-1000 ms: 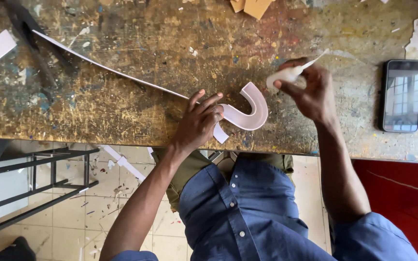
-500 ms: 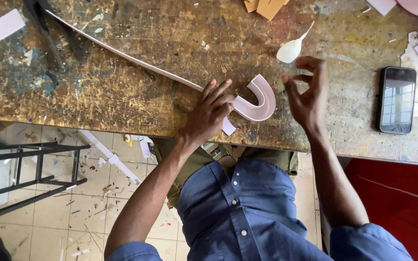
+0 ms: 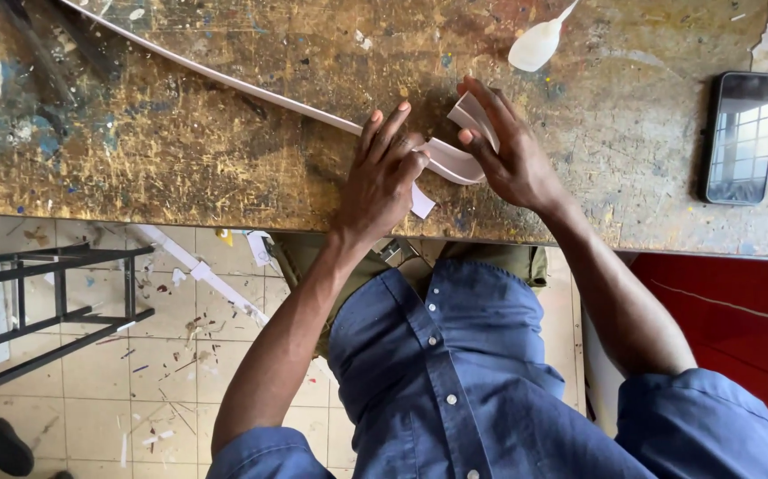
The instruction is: Applying glue to the edge of a 3D letter and attaching a flexible edge strip to create the letter's depth.
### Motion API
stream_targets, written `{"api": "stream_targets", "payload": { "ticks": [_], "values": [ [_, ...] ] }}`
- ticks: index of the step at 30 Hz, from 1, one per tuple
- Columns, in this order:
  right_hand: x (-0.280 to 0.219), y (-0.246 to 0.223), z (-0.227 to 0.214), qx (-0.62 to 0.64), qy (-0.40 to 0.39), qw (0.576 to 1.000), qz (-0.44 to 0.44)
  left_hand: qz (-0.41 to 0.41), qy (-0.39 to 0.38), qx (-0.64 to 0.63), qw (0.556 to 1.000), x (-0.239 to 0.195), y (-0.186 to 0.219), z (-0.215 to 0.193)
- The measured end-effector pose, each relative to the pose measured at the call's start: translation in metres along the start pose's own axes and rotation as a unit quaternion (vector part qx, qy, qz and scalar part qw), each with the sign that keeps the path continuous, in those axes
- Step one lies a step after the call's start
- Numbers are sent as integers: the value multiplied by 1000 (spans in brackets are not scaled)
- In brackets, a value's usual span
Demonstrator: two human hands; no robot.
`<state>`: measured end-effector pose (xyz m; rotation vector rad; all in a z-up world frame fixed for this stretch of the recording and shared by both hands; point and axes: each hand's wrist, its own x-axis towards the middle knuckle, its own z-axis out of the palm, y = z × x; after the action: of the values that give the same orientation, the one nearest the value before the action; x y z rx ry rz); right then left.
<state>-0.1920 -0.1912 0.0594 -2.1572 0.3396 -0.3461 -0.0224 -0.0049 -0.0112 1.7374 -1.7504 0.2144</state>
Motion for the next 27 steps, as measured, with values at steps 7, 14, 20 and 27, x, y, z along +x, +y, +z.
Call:
{"api": "stream_targets", "payload": {
  "ticks": [7,14,20,27],
  "values": [
    [3,5,-5,-59,-34,997,-28,10,3,1,1000,1,-1,3],
    [8,15,-14,-84,-62,994,-45,22,53,5,998,-1,-6,13],
    [23,-28,-47,-106,-172,979,-15,27,41,-1,999,-3,-6,10],
    [39,-57,-53,-196,-283,934,94,16,37,5,999,-1,-5,12]
  ]
}}
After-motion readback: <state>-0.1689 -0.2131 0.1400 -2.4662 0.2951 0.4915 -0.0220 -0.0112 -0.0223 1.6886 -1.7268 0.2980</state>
